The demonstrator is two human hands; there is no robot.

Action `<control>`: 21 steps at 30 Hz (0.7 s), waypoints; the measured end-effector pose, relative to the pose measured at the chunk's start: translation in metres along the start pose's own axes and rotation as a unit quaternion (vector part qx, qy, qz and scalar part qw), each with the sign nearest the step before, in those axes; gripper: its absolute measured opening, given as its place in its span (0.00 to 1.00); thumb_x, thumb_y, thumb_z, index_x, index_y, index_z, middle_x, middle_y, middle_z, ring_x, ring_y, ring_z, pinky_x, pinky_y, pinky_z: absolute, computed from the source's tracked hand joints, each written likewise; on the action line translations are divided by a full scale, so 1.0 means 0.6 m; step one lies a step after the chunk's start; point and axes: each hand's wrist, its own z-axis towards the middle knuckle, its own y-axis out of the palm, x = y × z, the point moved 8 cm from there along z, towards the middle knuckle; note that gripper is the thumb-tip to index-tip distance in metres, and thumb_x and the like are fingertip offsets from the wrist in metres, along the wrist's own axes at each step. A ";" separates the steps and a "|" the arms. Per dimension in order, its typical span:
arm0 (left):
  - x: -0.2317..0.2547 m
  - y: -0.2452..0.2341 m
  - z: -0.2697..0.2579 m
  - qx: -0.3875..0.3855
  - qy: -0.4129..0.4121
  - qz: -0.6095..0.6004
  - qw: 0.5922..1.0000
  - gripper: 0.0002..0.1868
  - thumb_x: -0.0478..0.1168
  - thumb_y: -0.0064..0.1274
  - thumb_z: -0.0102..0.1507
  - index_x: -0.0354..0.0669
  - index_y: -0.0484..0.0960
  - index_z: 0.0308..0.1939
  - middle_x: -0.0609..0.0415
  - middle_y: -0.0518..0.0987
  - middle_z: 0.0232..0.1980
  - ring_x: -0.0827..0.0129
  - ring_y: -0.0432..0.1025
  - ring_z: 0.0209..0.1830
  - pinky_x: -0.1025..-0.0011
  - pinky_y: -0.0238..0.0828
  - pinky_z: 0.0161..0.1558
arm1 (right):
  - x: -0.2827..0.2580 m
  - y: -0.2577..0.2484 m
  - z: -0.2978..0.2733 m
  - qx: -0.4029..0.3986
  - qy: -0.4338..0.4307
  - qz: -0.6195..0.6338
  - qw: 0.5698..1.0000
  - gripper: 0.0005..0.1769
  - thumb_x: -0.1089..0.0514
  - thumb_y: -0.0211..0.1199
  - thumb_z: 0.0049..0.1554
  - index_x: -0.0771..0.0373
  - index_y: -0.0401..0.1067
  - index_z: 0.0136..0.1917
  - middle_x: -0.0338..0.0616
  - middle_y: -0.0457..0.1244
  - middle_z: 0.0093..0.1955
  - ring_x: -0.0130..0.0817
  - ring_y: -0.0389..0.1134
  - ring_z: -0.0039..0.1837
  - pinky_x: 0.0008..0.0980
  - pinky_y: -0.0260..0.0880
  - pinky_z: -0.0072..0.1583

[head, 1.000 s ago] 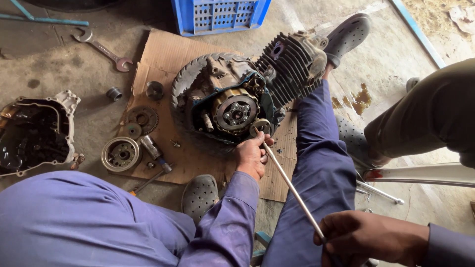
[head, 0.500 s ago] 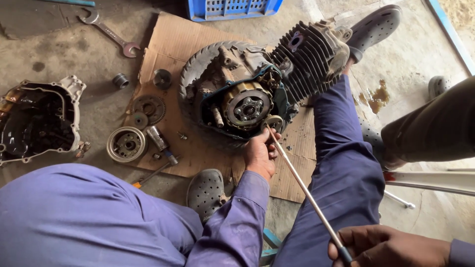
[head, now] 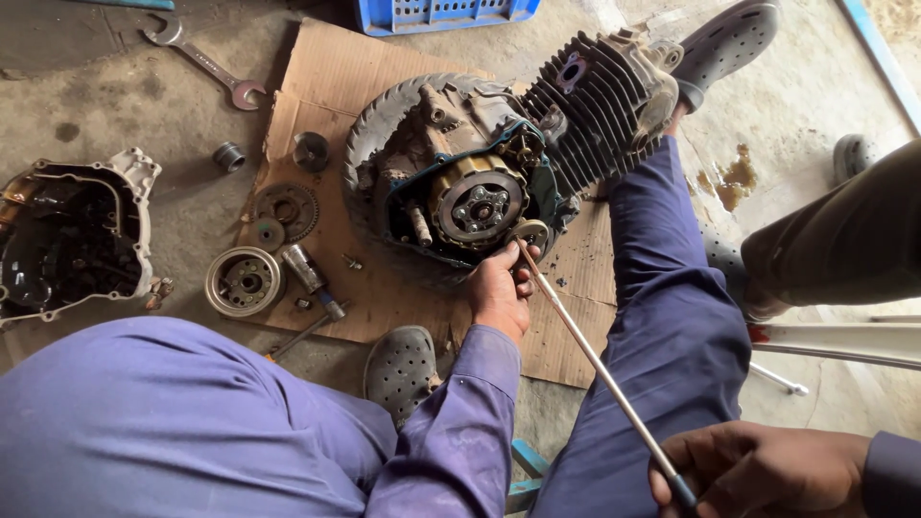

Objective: The person disassembles a motorcycle engine by loosening bolts with a screwdriver and a T-handle wrench, wiping components with a cloth, and setting aside the clutch assembly and engine casing.

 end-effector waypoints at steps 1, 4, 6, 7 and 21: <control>0.002 0.003 -0.003 0.001 0.001 0.002 1.000 0.06 0.37 0.51 0.66 0.40 0.82 0.38 0.51 0.83 0.34 0.78 0.62 0.21 0.80 0.53 0.20 | 0.000 -0.002 -0.001 0.020 0.013 -0.042 0.999 0.20 0.66 0.70 0.43 0.65 0.70 0.50 0.38 0.68 0.40 0.25 0.69 0.45 0.23 0.69 0.52; 0.005 0.000 -0.003 0.007 0.011 0.008 1.000 0.06 0.36 0.51 0.66 0.38 0.82 0.39 0.50 0.83 0.35 0.79 0.61 0.21 0.81 0.53 0.19 | 0.037 -0.114 0.030 -0.015 -0.067 -0.187 0.980 0.18 0.62 0.75 0.55 0.69 0.71 0.53 0.36 0.59 0.36 0.26 0.61 0.40 0.25 0.58 0.42; 0.003 -0.003 0.001 -0.001 0.014 0.001 1.000 0.06 0.36 0.51 0.66 0.38 0.82 0.39 0.50 0.83 0.35 0.79 0.61 0.21 0.81 0.53 0.19 | 0.033 -0.116 0.026 -0.001 -0.083 -0.175 0.981 0.19 0.65 0.76 0.52 0.69 0.70 0.52 0.39 0.62 0.37 0.29 0.64 0.42 0.28 0.64 0.45; 0.002 0.000 0.004 -0.010 0.017 -0.006 1.000 0.05 0.36 0.51 0.66 0.38 0.82 0.39 0.49 0.83 0.35 0.79 0.62 0.21 0.81 0.53 0.19 | 0.027 -0.119 0.022 0.014 -0.099 -0.162 0.982 0.20 0.68 0.76 0.50 0.68 0.68 0.51 0.41 0.65 0.39 0.32 0.68 0.43 0.31 0.70 0.48; 0.012 0.001 -0.001 0.030 0.008 0.009 0.999 0.06 0.37 0.57 0.63 0.36 0.82 0.36 0.48 0.83 0.32 0.78 0.62 0.20 0.80 0.51 0.18 | 0.017 -0.082 0.023 -0.044 -0.074 -0.139 0.987 0.10 0.69 0.66 0.57 0.61 0.70 0.50 0.36 0.65 0.43 0.23 0.65 0.46 0.24 0.65 0.48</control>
